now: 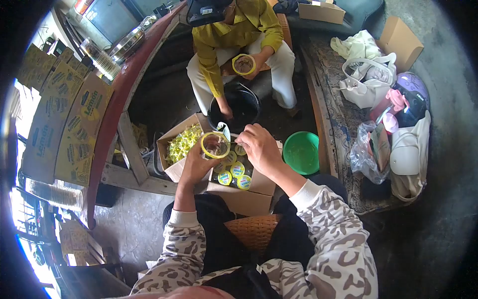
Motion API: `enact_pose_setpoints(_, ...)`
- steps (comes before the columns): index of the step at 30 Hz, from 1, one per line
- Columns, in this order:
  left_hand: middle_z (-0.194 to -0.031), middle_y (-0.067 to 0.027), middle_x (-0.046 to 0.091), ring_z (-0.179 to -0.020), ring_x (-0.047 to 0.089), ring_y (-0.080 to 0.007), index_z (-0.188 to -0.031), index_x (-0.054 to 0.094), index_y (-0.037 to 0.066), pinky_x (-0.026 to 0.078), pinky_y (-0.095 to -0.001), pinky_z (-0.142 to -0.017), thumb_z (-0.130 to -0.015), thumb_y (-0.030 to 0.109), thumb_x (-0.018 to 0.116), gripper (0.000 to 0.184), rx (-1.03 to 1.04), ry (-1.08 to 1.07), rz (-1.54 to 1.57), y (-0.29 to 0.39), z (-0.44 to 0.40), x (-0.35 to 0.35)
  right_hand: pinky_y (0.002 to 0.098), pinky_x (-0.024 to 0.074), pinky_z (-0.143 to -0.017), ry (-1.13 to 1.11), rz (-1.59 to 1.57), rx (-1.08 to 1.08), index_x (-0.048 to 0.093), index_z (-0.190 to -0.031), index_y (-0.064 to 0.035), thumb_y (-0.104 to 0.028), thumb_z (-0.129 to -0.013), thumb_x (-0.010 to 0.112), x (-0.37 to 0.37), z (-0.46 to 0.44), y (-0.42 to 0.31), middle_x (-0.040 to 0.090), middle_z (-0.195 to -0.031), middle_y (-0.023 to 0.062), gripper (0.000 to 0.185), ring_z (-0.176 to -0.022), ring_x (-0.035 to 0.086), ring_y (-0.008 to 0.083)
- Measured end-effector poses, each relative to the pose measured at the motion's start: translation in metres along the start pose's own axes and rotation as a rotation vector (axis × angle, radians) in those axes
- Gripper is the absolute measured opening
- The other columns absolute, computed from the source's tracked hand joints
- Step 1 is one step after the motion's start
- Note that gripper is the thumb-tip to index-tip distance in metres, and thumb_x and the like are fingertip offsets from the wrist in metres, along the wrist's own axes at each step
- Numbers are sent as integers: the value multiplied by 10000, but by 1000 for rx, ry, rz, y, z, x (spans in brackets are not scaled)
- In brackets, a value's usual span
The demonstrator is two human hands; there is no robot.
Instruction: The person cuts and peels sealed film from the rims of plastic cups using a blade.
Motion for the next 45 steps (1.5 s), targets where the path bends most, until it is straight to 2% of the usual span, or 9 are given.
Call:
enact_pose_setpoints(7,-1032,-108,678,-959,638,-193,-1162,600,-2,497,-321,-880,-748,157,758,471,-121,-37,24,-13,2,0,339,462,-728,19,247,-268,609,-809,-75,-14,-731,668,-6,1,-40,535,-839,37,115,-823,552,209)
enact_pose_setpoints(9,-1089,-89,646,-993,603,-169,-1187,573,11,482,-314,-889,-755,137,722,474,-275,-98,475,-16,9,14,338,458,-731,26,289,-317,600,-811,-75,-26,-721,663,-7,3,-47,530,-849,40,120,-834,551,204)
enact_pose_setpoints(12,-1044,-91,648,-923,606,-152,-1143,587,-37,502,-296,-825,-760,163,734,456,-255,-111,557,-23,10,22,338,454,-755,5,362,-398,569,-834,-78,-66,-720,644,0,9,-56,520,-904,56,136,-875,546,209)
enact_pose_setpoints(19,-1036,-80,608,-957,586,-145,-1123,572,-13,494,-301,-855,-721,102,829,490,-284,-159,607,-14,15,29,335,455,-754,-20,359,-406,590,-819,-72,-59,-735,648,9,12,-58,528,-877,51,103,-877,550,211)
enact_pose_setpoints(25,-1116,-94,583,-1046,570,-200,-1227,542,3,474,-337,-910,-728,165,810,588,-262,-215,469,-28,9,32,373,469,-746,6,-36,-90,607,-834,-65,48,-712,655,3,2,-14,536,-847,62,173,-839,552,262)
enact_pose_setpoints(29,-1023,-88,642,-942,611,-172,-1129,597,-18,504,-322,-859,-744,110,784,447,-166,-106,324,-6,6,15,370,466,-742,12,75,-154,618,-842,-72,53,-709,661,-6,0,-23,533,-837,53,188,-802,539,257)
enact_pose_setpoints(32,-1031,-97,630,-911,610,-165,-1133,589,-25,517,-303,-798,-722,113,765,468,-335,-123,637,-23,14,23,356,460,-732,24,167,-262,621,-842,-72,31,-710,671,-10,0,-39,532,-835,47,175,-794,536,243)
enact_pose_setpoints(38,-975,-78,621,-826,621,-147,-1164,567,-23,517,-298,-790,-726,110,732,487,-322,-207,714,-27,17,30,353,461,-743,4,272,-408,593,-851,-78,-35,-702,663,-3,7,-55,532,-880,46,170,-856,551,221)
enact_pose_setpoints(45,-1052,-48,638,-962,608,-135,-1177,596,13,492,-284,-876,-732,91,812,501,-191,-209,581,-22,6,33,353,502,-697,48,-114,-78,629,-888,-46,79,-782,665,-3,0,-14,567,-848,69,167,-791,594,231)
Point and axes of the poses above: each hand's wrist, its own z-axis away from the middle knuckle, its own x-axis out of the palm, y = z × x, the point moved 10 cm from there along -z, towards the middle knuckle
